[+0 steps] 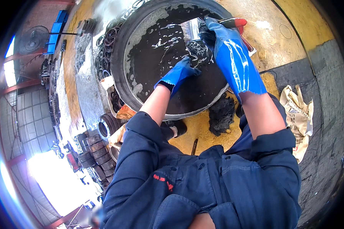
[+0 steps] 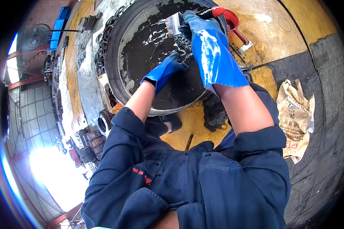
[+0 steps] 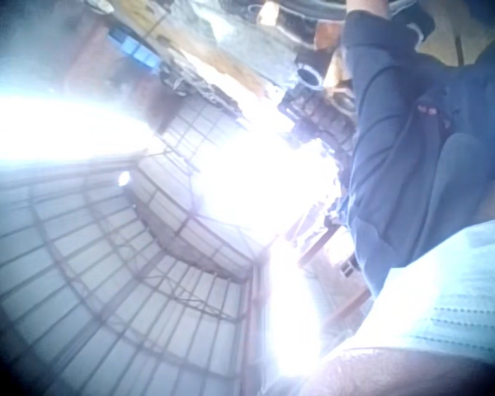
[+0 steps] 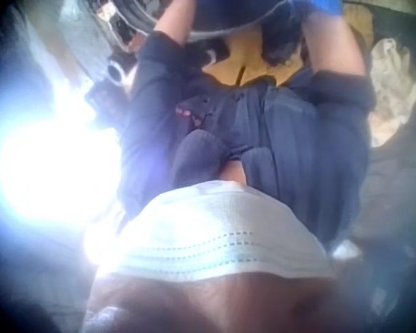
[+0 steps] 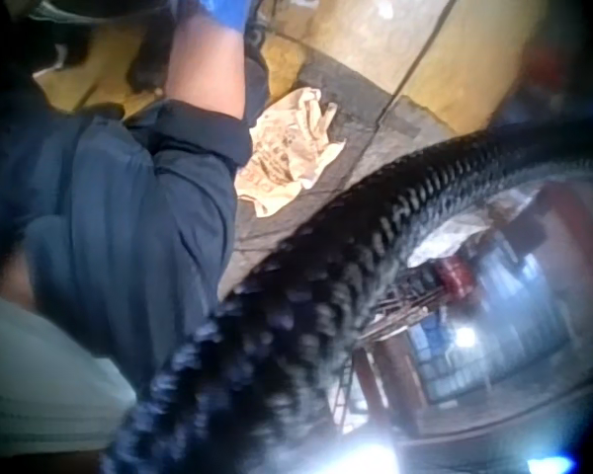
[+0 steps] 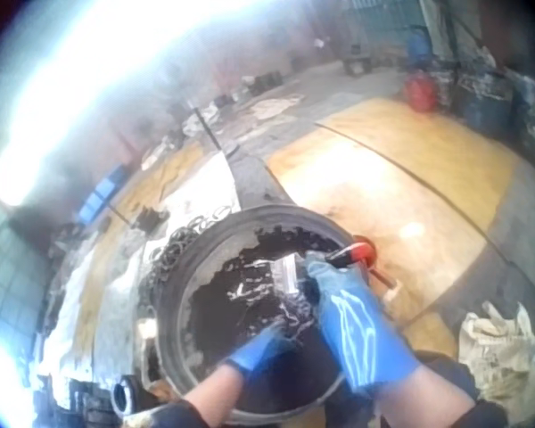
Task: The person uses a red-handled scraper to clean dark metal rings inside a large black basin filled with liquid. They repeatedly pick up rings from a pile, scrape them against the basin's surface, and place them into a brown paper bag. The process is repetitive and involves handling multiple small metal objects one by one.
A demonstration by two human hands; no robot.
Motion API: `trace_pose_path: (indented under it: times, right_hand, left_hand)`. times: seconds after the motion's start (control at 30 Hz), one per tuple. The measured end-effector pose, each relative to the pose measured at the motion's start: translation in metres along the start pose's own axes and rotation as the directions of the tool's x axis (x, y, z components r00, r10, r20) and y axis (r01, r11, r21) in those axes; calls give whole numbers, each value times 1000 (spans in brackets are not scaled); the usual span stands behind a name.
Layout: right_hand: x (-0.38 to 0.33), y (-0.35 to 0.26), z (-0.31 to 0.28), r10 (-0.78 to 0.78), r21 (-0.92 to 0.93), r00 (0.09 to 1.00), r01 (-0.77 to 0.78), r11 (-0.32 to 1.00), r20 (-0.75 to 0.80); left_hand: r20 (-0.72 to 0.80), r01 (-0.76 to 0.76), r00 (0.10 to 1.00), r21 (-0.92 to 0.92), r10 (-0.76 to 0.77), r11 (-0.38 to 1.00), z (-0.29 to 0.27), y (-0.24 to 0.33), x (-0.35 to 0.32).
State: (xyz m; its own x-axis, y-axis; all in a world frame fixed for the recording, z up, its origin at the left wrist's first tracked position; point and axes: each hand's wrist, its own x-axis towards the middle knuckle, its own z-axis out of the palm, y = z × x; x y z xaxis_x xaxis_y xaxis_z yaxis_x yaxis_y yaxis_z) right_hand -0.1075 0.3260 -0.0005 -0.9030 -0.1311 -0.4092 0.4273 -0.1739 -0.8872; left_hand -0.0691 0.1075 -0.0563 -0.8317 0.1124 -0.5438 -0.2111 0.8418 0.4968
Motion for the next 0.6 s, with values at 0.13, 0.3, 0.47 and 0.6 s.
trace_pose_path:
  times: [0.13,0.3,0.47,0.6]
  right_hand:
    - [-7,-6,-3,-7,-8,1000,7,1000,-8]
    - [-6,-5,-5,1,-17,1000,-1,1000,-9]
    - [-4,-4,-3,17,-26,1000,-16,1000,13]
    - [-5,-5,-2,17,-30,1000,-17,999,21]
  left_hand:
    - [68,-52,995,-221,68,974,9,-9,-6]
    - [98,-26,995,-16,27,1000,7,6,-10]
    - [128,-117,986,40,111,992,-15,3,-21]
    - [246,-220,941,-76,232,973,-38,-14,-21]
